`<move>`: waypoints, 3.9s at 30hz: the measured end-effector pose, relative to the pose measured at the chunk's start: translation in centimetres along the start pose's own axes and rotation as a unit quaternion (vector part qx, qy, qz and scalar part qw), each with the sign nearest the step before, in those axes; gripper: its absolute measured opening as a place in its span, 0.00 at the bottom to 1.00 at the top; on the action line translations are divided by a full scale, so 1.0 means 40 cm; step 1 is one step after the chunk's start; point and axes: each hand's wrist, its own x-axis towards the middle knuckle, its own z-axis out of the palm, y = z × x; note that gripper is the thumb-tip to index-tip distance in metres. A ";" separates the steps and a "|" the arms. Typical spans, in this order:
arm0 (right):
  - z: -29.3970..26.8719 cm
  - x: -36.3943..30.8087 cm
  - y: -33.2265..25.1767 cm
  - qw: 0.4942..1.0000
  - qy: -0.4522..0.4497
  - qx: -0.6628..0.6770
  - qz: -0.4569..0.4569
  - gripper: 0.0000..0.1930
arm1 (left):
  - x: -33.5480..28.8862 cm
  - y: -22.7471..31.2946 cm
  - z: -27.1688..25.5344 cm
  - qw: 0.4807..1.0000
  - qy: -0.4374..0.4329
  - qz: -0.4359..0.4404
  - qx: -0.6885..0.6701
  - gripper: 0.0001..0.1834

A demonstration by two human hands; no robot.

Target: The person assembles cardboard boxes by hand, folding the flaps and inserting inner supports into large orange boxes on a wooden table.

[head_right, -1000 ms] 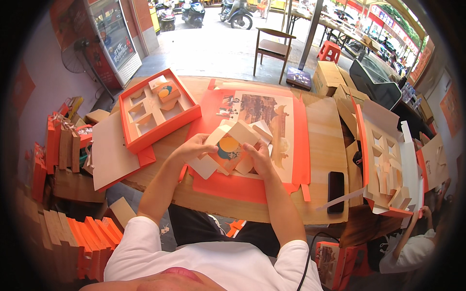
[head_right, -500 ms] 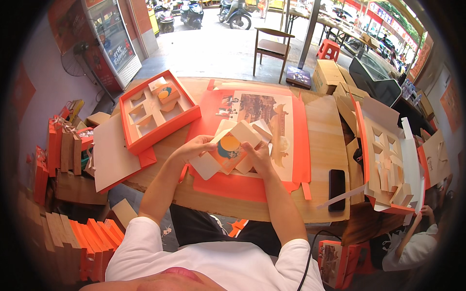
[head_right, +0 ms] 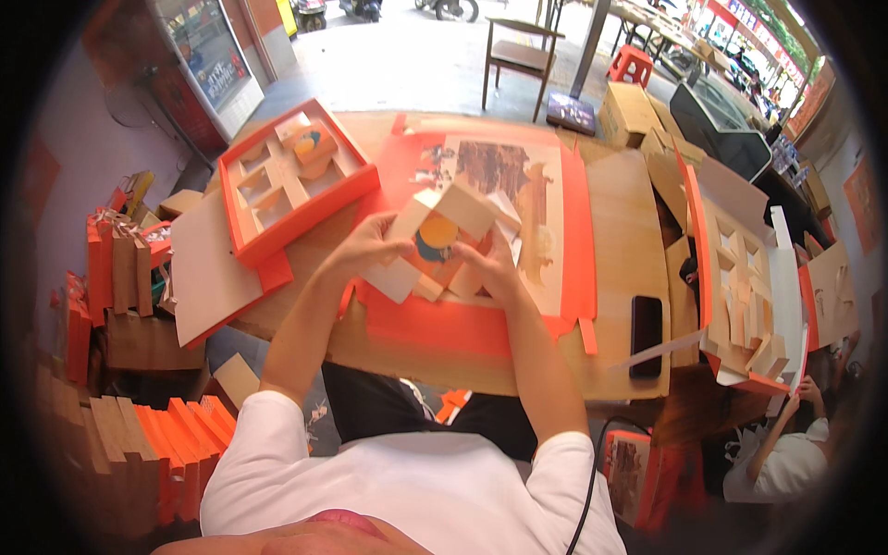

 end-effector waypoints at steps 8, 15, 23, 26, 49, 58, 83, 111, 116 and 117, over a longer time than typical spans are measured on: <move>0.015 -0.006 -0.013 0.994 -0.053 -0.083 0.039 0.52 | 0.008 0.011 0.026 0.978 0.136 0.041 -0.156 0.26; 0.025 0.004 -0.004 0.989 0.000 -0.134 0.057 0.49 | 0.017 -0.025 0.030 0.981 0.119 -0.002 -0.151 0.31; 0.034 0.009 0.031 0.970 0.082 -0.208 -0.095 0.32 | -0.005 0.004 0.134 0.989 0.100 0.104 -0.011 0.37; 0.029 0.008 0.035 0.956 0.144 -0.240 -0.089 0.20 | -0.010 0.001 0.146 0.988 0.097 0.118 -0.004 0.37; 0.008 -0.005 -0.001 0.997 -0.041 0.059 0.011 0.19 | 0.009 -0.022 0.081 0.980 0.142 0.137 0.013 0.14; 0.003 -0.001 0.021 0.998 0.021 0.018 0.058 0.13 | 0.008 -0.031 0.085 0.986 0.103 0.133 -0.009 0.15; -0.052 -0.011 0.014 0.999 -0.014 0.041 0.016 0.23 | 0.001 -0.056 0.125 0.709 0.108 0.256 0.649 0.16; 0.072 0.025 0.045 0.988 -0.050 0.086 0.117 0.30 | -0.051 -0.067 0.110 0.734 0.044 0.044 0.677 0.46; 0.059 0.019 0.037 0.987 -0.060 0.066 0.131 0.30 | -0.068 0.265 0.071 0.741 -0.079 -0.146 0.651 0.26; 0.068 0.019 0.037 0.986 -0.045 0.091 0.131 0.29 | -0.059 0.279 0.012 0.763 -0.012 -0.063 0.643 0.22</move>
